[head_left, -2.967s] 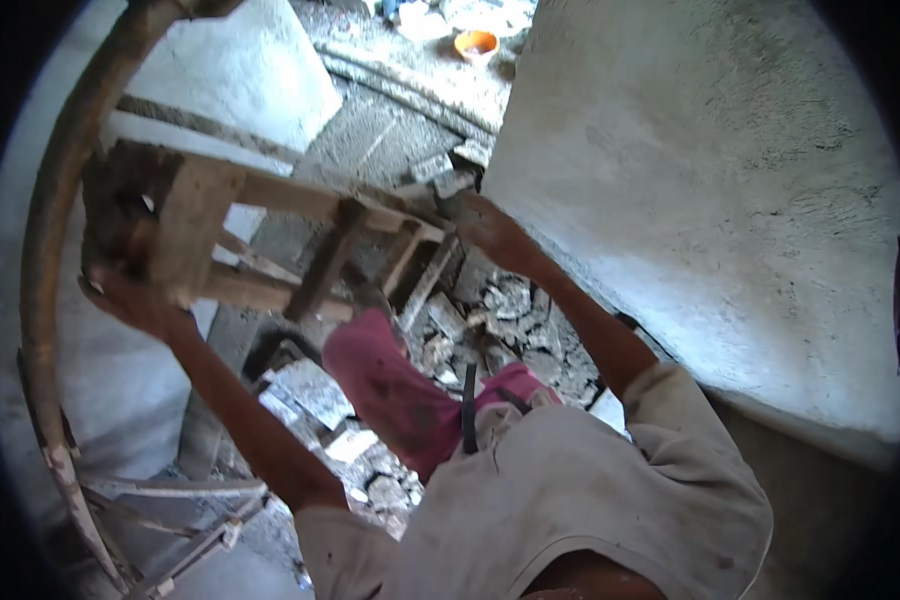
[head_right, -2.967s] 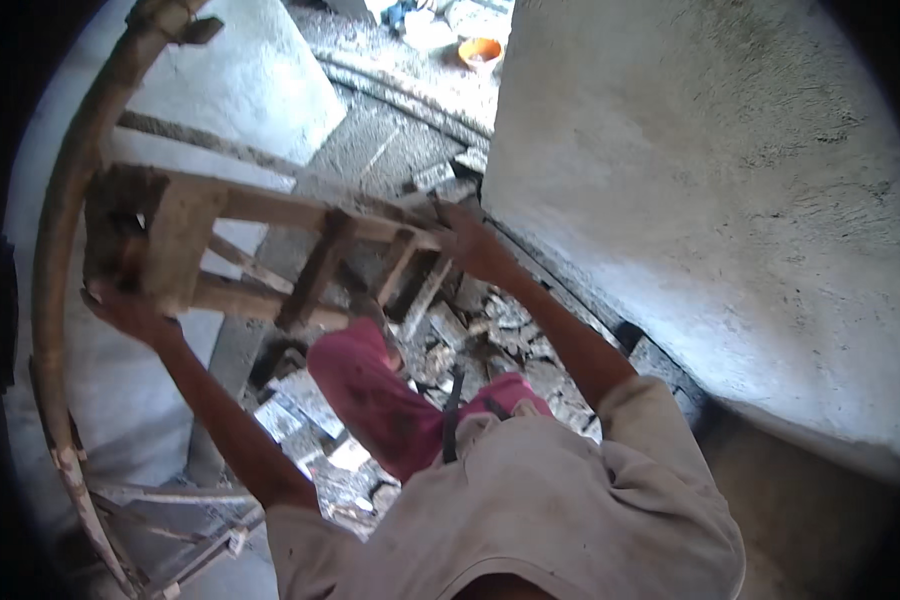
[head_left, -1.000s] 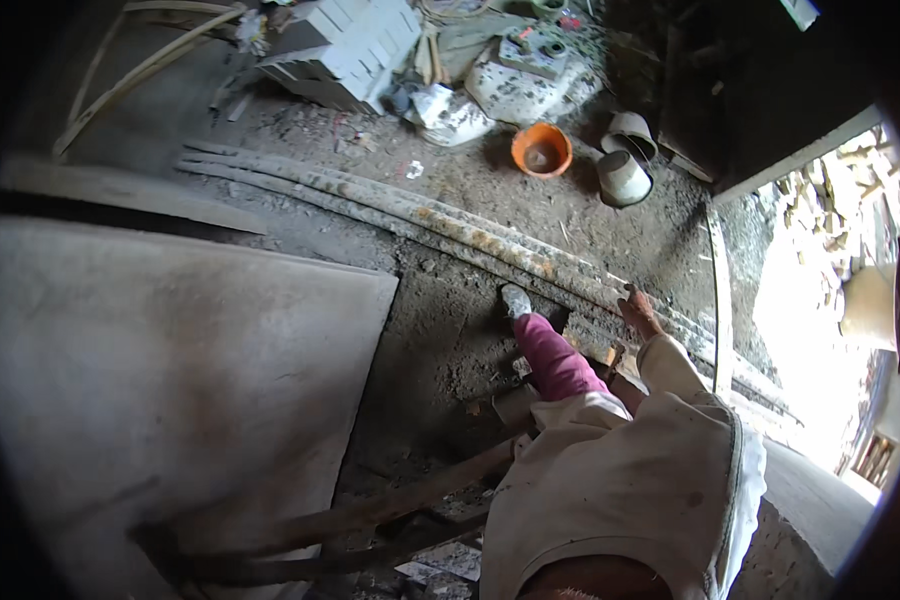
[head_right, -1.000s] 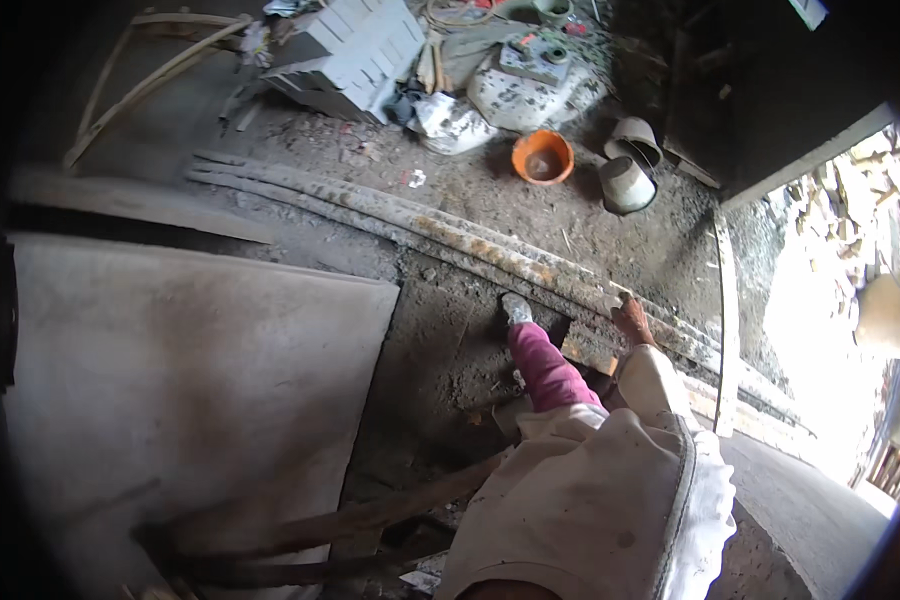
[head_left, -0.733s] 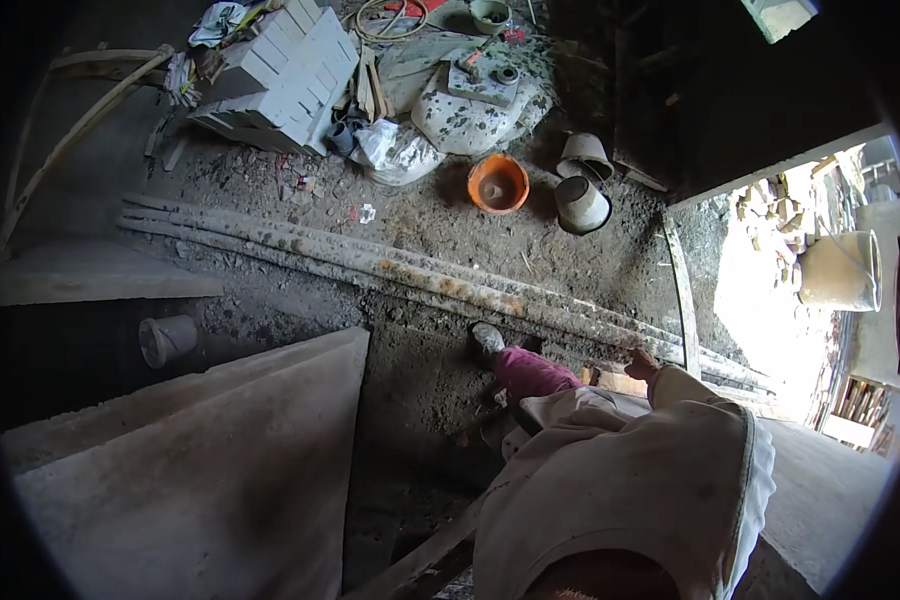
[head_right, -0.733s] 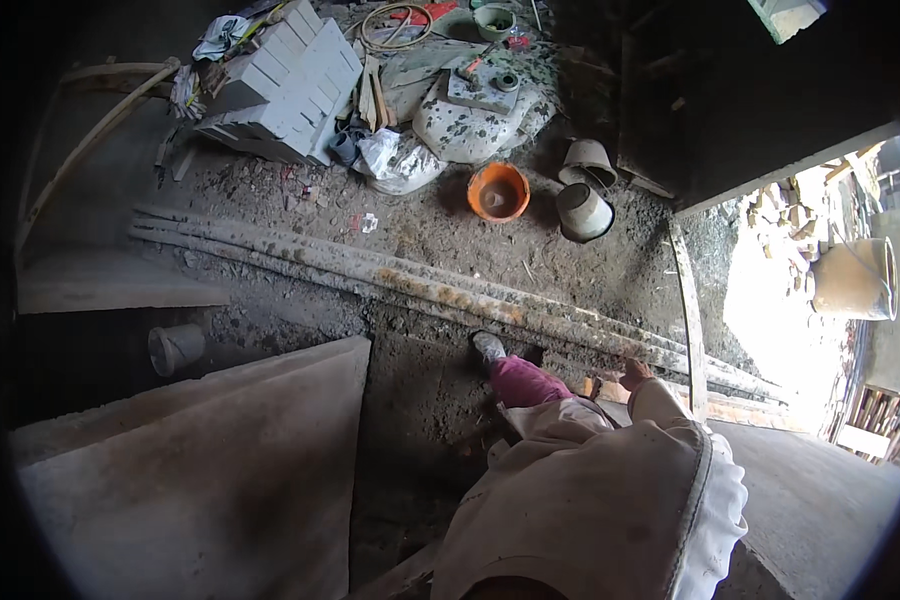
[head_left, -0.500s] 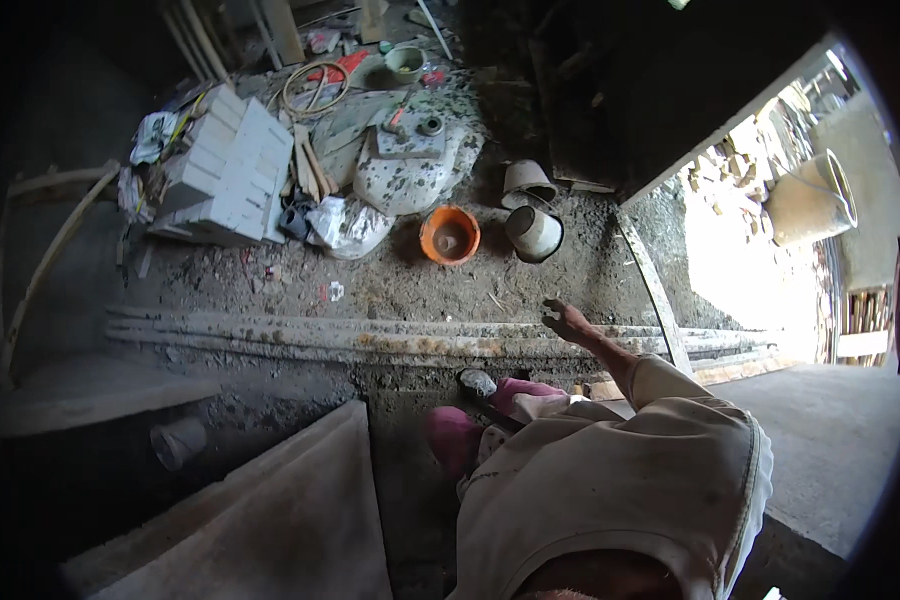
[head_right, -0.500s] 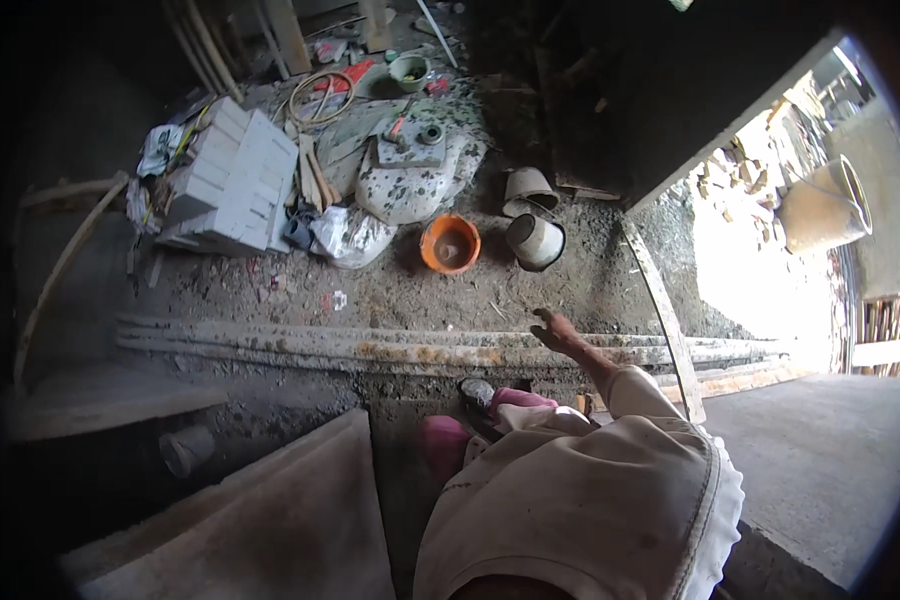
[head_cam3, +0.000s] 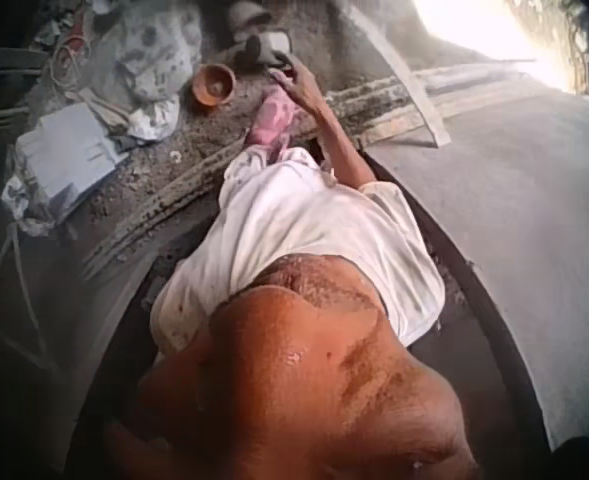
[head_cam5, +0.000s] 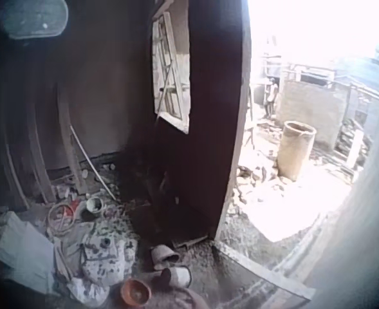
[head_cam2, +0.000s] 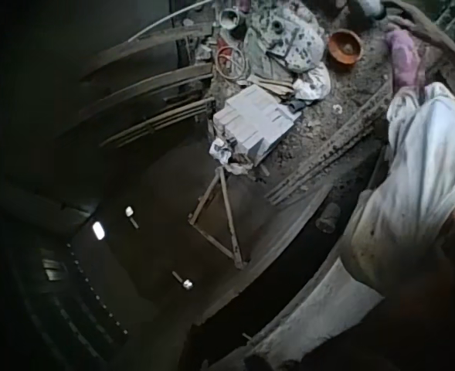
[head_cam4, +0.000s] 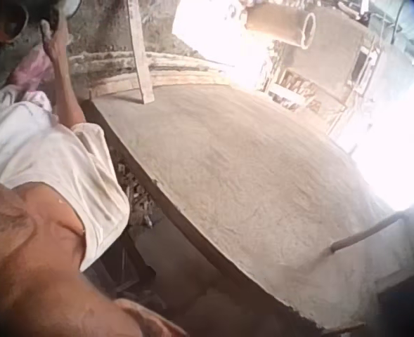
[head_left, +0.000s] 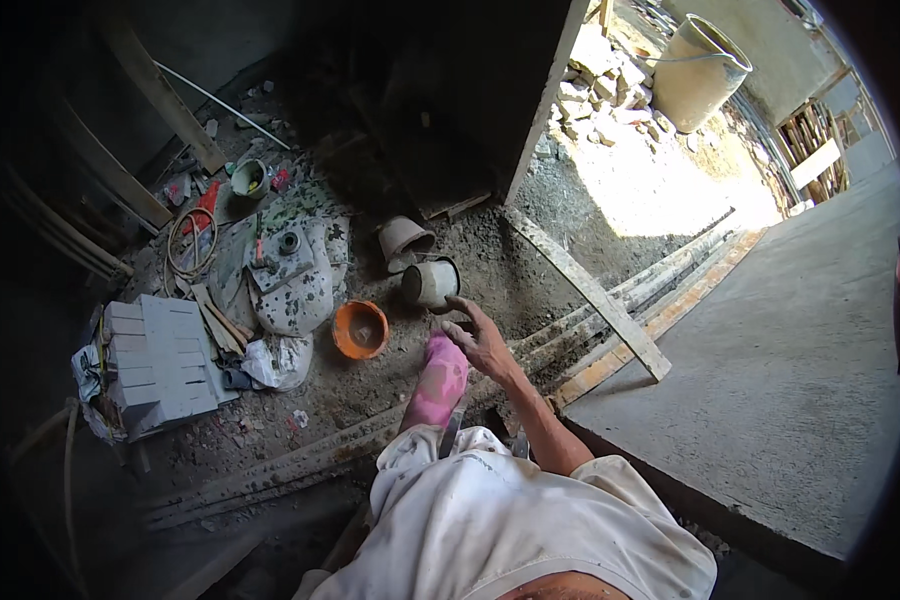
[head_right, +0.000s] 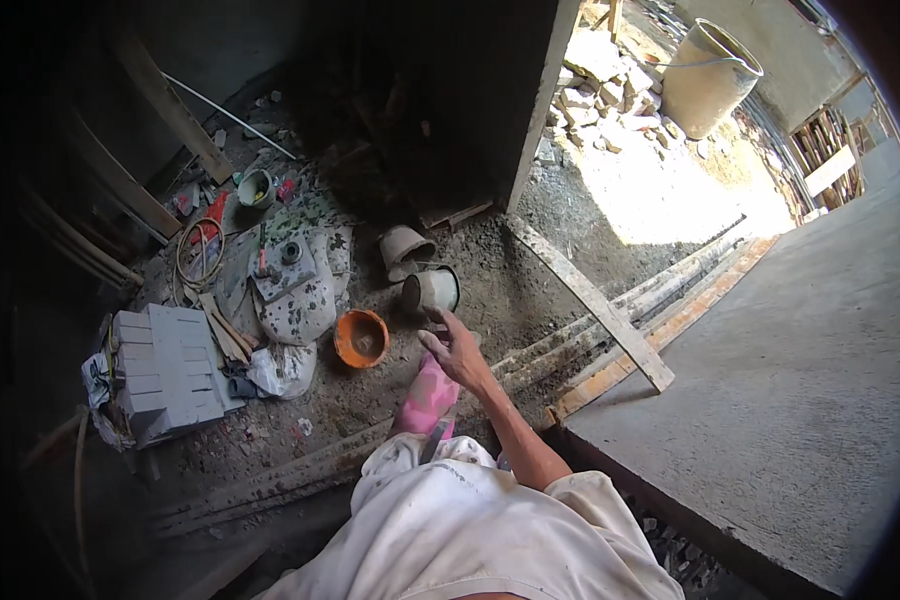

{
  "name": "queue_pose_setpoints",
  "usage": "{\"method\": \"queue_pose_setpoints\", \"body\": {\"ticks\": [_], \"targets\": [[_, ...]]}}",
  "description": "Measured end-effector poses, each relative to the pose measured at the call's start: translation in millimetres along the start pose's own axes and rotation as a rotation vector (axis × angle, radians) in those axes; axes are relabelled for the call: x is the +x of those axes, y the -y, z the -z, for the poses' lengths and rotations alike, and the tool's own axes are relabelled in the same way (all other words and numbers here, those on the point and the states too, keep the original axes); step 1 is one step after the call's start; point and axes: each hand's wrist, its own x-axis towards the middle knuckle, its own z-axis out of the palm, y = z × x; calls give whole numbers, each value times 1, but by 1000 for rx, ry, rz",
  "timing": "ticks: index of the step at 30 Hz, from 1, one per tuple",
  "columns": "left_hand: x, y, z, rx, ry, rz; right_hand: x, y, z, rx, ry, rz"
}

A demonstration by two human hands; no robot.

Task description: The person uses a wooden float to smooth fresh plaster on a wall, repeatedly moving the tool in circular and vertical motions over the surface before stepping down from a wooden scaffold.

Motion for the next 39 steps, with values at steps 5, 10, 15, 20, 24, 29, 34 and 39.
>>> {"method": "queue_pose_setpoints", "body": {"ticks": [5,10,15,20,24,29,34,39], "targets": [[152,-114,-29,54,199,-30,98,-19,125,180,-263,-173],[310,-253,-62,546,88,-19,-7,-211,306,-380,-1039,-582],[386,-416,-196,516,553,-310,-108,-113,335,315,-1399,-822],[406,-414,-355,865,721,-802,-123,-116,385,300,-1603,-681],[392,-393,-449,510,931,-485,-88,-174,387,186,-1449,-934],[397,-449,-561,445,1042,-498,-48,-250,419,277,-1073,-1287],[425,-557,-736,353,967,-500,40,-301,564,249,-1052,-1236],[503,-570,-840,320,563,-203,165,-231,761,73,-1060,-700]]}}
